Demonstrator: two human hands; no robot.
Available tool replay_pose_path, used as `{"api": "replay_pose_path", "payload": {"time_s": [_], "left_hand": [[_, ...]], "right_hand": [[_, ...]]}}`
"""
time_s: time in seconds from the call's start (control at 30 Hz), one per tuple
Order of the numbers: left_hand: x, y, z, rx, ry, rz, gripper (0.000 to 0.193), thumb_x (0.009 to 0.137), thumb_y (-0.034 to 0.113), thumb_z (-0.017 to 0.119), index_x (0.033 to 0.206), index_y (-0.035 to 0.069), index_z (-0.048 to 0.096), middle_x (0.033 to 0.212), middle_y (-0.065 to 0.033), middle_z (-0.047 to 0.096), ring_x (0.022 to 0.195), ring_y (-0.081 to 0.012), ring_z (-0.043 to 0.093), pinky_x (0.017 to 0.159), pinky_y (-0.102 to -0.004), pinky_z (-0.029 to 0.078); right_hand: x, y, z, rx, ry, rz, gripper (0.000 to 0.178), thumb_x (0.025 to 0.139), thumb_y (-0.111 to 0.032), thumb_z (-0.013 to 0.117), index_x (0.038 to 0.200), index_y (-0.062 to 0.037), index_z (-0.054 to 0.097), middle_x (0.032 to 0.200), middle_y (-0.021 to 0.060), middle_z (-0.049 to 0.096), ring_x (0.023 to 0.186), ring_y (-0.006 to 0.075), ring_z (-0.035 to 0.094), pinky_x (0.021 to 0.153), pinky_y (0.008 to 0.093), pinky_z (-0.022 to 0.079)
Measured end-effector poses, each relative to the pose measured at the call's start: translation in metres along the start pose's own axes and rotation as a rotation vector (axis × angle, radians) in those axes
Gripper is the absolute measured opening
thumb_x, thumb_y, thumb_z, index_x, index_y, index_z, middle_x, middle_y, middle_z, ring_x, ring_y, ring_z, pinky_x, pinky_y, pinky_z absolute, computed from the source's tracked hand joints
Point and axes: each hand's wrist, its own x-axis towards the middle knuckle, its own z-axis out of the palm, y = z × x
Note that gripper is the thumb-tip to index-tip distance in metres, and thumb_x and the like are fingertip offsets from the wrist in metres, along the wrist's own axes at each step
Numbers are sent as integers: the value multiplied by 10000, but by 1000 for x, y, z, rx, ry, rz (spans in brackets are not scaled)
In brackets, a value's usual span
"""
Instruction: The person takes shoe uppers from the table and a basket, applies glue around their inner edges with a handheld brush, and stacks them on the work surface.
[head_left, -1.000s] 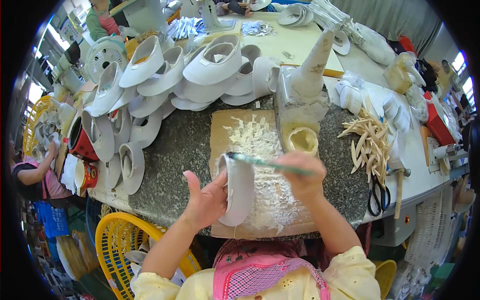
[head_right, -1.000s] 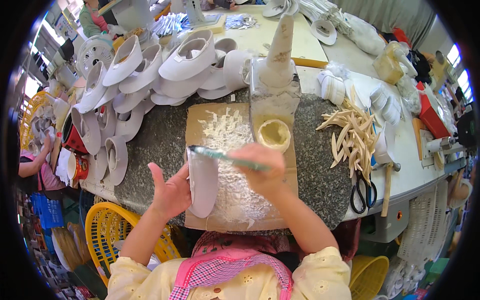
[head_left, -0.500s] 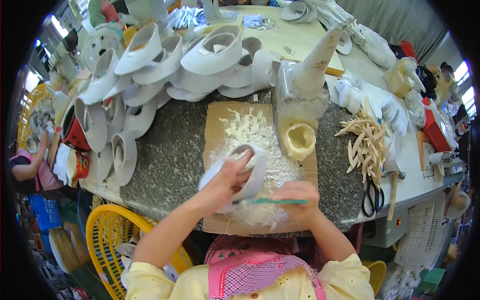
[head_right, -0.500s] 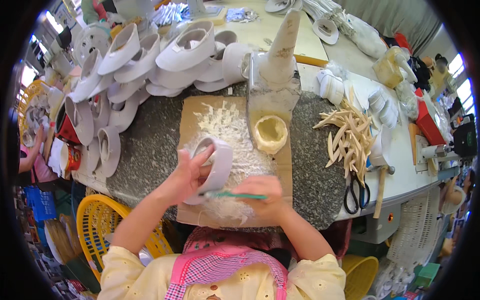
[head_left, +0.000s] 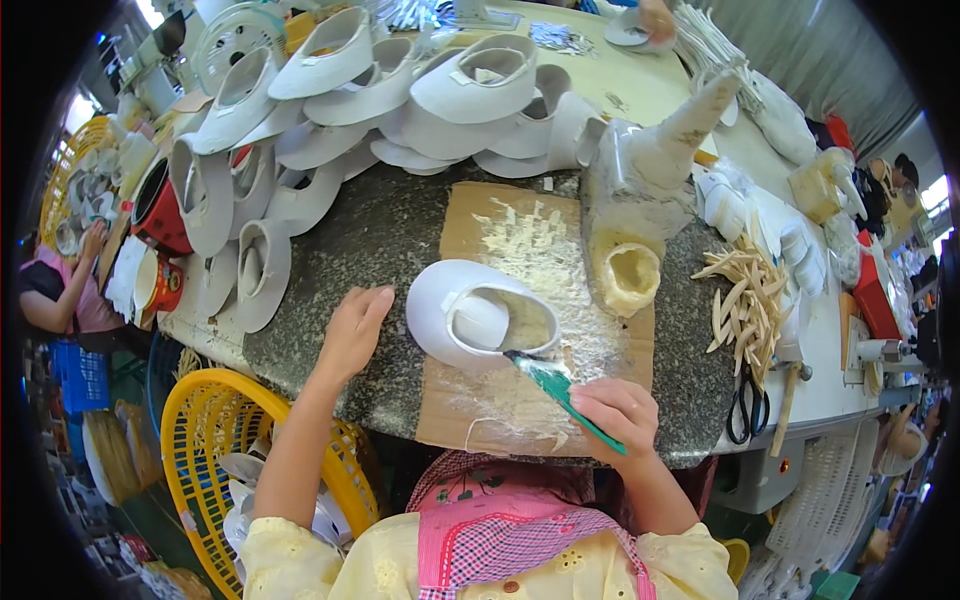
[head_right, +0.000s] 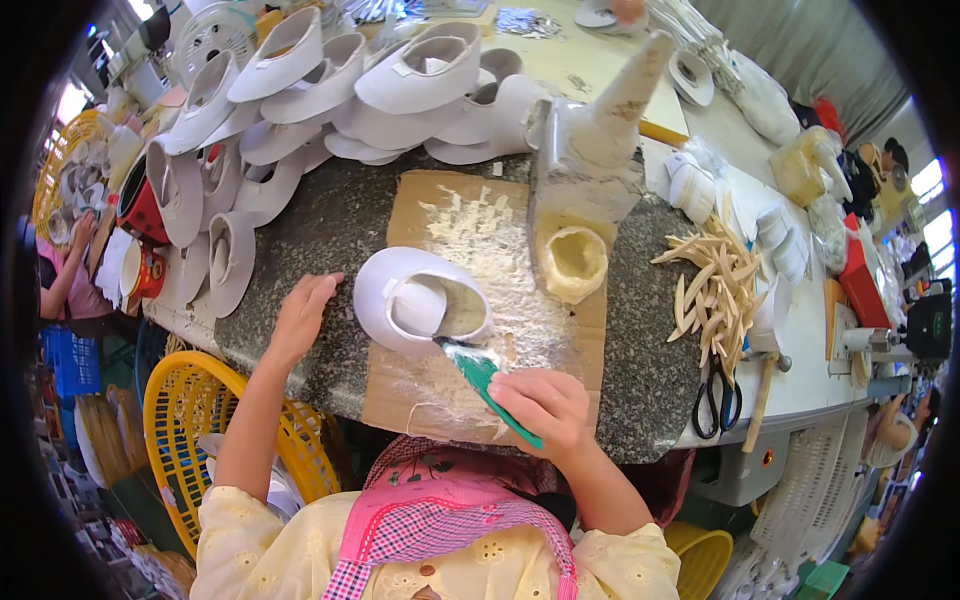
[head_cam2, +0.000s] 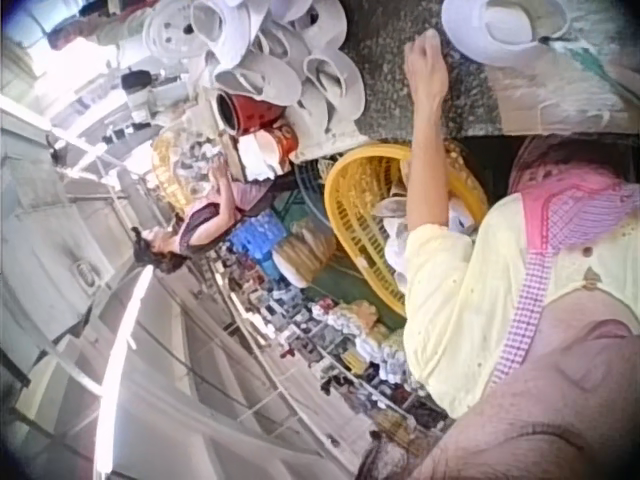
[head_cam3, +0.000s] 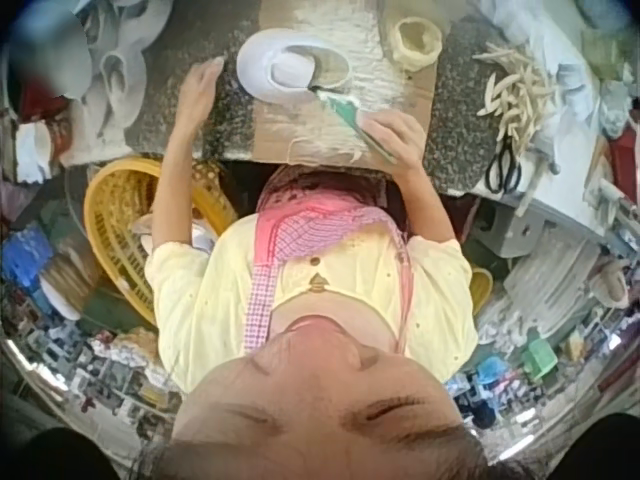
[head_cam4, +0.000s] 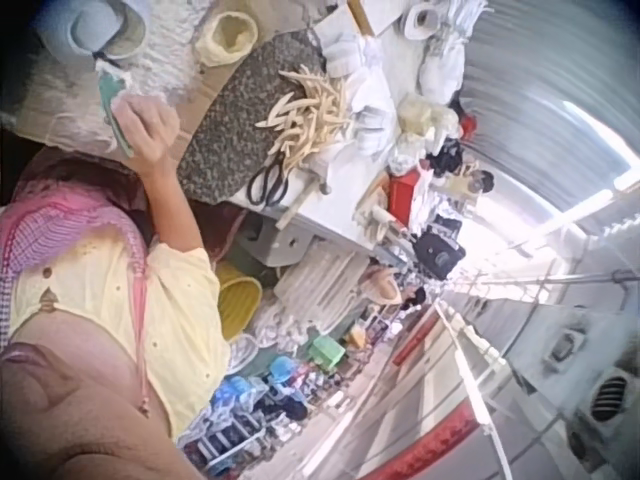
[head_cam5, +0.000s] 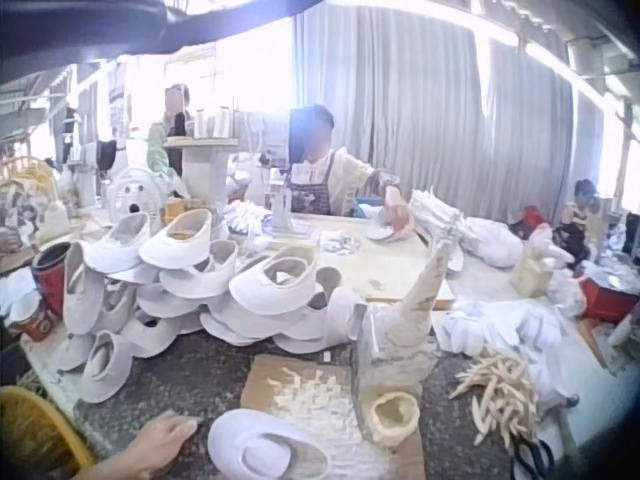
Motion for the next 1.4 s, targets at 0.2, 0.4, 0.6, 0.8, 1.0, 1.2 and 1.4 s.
{"api": "replay_pose_path", "payload": {"time_s": [0.2,0.4,0.6,0.8,1.0,1.2,1.4], "left_hand": [[15,-4,22,-309,-78,-13,353,814,177,478,1104,-16,531,1016,-157,528,926,-296,519,855,-324,388],[53,8,21,-12,-167,57,386,752,129,454,1095,-29,532,952,-182,561,897,-326,530,858,-371,400],[20,-3,-12,-785,-528,-336,219,696,33,497,913,48,524,832,-47,550,734,-123,553,625,-281,486],[-41,-23,-8,-1095,-388,-460,184,749,9,479,922,67,450,798,-49,575,679,-142,601,627,-289,522],[-65,-28,-7,-1197,-223,-519,172,776,3,449,941,51,443,858,-78,584,755,-171,618,699,-333,529],[-66,-26,-10,-1172,-192,-482,166,773,-8,448,928,49,446,878,-73,578,795,-164,610,710,-328,529],[-67,-20,-17,-1121,-358,-273,181,697,-20,480,851,73,462,1213,-117,450,1091,-192,480,872,-345,430]], "right_hand": [[-1,-11,12,-113,-6,18,226,633,-18,678,851,-30,618,770,100,627,610,227,609,522,289,486],[3,-19,8,-137,-5,39,234,627,2,671,852,-26,613,772,96,624,612,221,608,517,286,482],[-4,-17,3,-109,31,96,240,627,3,678,856,-36,616,776,93,626,616,226,612,534,290,492],[-10,-19,26,13,11,45,174,659,-3,656,830,-7,625,753,132,629,627,245,621,552,303,506],[-9,-22,71,125,-112,-67,182,660,-38,650,841,-45,634,779,87,635,638,229,626,559,291,514],[8,-9,85,231,-285,-217,247,627,-47,616,873,-63,606,836,62,603,678,205,598,542,296,490],[60,15,-2,89,-638,7,225,626,-16,656,845,-65,639,782,74,617,668,212,604,558,297,473]]}}
